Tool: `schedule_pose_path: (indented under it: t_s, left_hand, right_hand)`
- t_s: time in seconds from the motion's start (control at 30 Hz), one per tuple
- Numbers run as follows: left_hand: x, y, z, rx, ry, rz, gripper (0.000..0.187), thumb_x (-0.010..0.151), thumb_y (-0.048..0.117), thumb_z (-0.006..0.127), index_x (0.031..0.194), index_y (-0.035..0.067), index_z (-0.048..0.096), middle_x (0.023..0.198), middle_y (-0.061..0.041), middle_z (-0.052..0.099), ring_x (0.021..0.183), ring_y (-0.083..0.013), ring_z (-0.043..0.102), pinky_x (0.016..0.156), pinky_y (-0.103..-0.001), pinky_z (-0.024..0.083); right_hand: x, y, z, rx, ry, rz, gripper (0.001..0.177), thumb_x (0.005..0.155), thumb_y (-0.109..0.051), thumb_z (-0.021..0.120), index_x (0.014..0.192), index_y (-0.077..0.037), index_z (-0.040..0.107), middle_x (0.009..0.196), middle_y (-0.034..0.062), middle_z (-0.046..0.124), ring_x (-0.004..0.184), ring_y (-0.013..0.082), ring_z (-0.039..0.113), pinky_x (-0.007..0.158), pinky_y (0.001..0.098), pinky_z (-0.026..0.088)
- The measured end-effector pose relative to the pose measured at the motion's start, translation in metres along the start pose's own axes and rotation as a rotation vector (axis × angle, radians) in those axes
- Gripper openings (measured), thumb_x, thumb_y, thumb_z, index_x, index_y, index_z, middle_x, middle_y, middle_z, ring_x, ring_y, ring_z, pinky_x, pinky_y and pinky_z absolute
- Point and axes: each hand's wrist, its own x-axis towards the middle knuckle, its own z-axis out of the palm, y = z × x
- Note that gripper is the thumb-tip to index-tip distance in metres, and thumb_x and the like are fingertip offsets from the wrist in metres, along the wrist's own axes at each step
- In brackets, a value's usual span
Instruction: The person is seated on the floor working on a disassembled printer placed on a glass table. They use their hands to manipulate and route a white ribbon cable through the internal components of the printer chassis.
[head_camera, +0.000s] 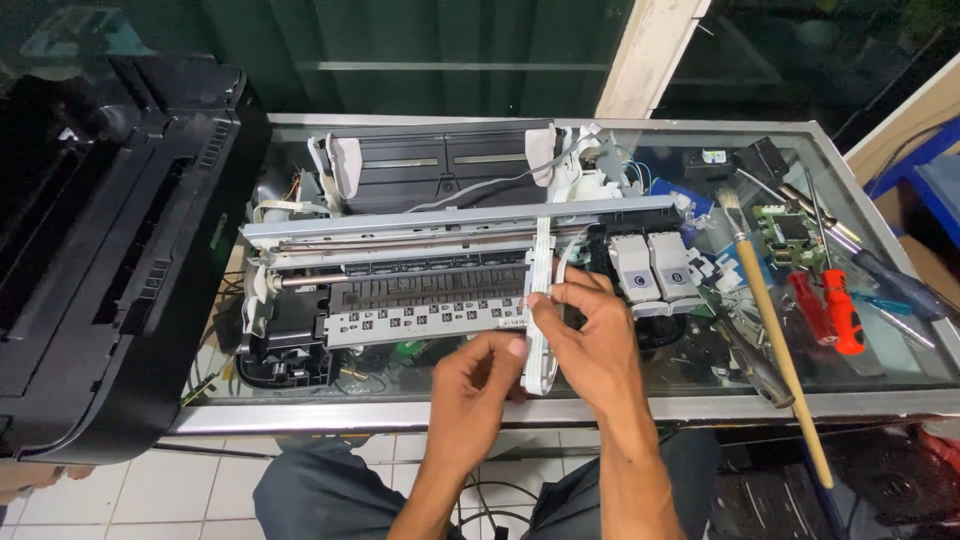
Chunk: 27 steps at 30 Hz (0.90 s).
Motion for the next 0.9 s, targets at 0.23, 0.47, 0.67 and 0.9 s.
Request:
schedule_pose_path:
  t_s: [0.23, 0.47, 0.67, 0.9]
  left_hand:
    - [0.010, -0.017, -0.002, -0.006, -0.112, 0.085, 0.033, 0.099, 0.027, 0.067, 0.071, 0.011, 0.063, 0.057, 0.007, 0.044, 0.055, -0.0063, 0.036, 0.054, -0.025, 0.030]
    - [0.010, -0.016, -0.004, -0.025, -0.084, 0.028, 0.033, 0.099, 0.023, 0.068, 0.068, 0.011, 0.063, 0.062, 0.006, 0.044, 0.061, -0.0077, 0.036, 0.060, -0.026, 0.032]
    - [0.008, -0.005, -0.005, 0.062, -0.048, 0.055, 0.031, 0.098, 0.022, 0.071, 0.069, 0.011, 0.067, 0.056, 0.007, 0.046, 0.051, -0.0053, 0.032, 0.049, -0.024, 0.027]
    - [0.022, 0.018, -0.031, 0.511, -0.031, -0.046, 0.017, 0.094, 0.018, 0.075, 0.080, 0.011, 0.082, 0.058, -0.001, 0.072, 0.036, -0.0077, 0.038, 0.033, -0.025, 0.028]
  right_hand:
    - [0.008, 0.026, 0.006, -0.092, 0.057, -0.169, 0.033, 0.086, -0.026, 0.074, 0.108, -0.002, 0.079, 0.121, 0.0089, 0.066, 0.129, 0.0182, 0.057, 0.109, 0.0322, 0.046]
    - [0.000, 0.013, 0.007, -0.093, 0.065, -0.321, 0.024, 0.091, -0.026, 0.070, 0.088, -0.004, 0.078, 0.108, 0.0041, 0.069, 0.119, 0.0197, 0.054, 0.100, 0.0331, 0.047]
    - [-0.015, 0.002, -0.007, -0.124, 0.009, -0.333, 0.028, 0.091, -0.027, 0.068, 0.111, -0.008, 0.074, 0.144, 0.0108, 0.062, 0.134, 0.0248, 0.052, 0.109, 0.0408, 0.042]
    - [-0.040, -0.010, -0.027, -0.176, 0.087, -0.578, 0.025, 0.095, -0.012, 0.064, 0.118, -0.005, 0.071, 0.127, 0.0101, 0.074, 0.115, 0.0213, 0.072, 0.096, 0.0318, 0.058]
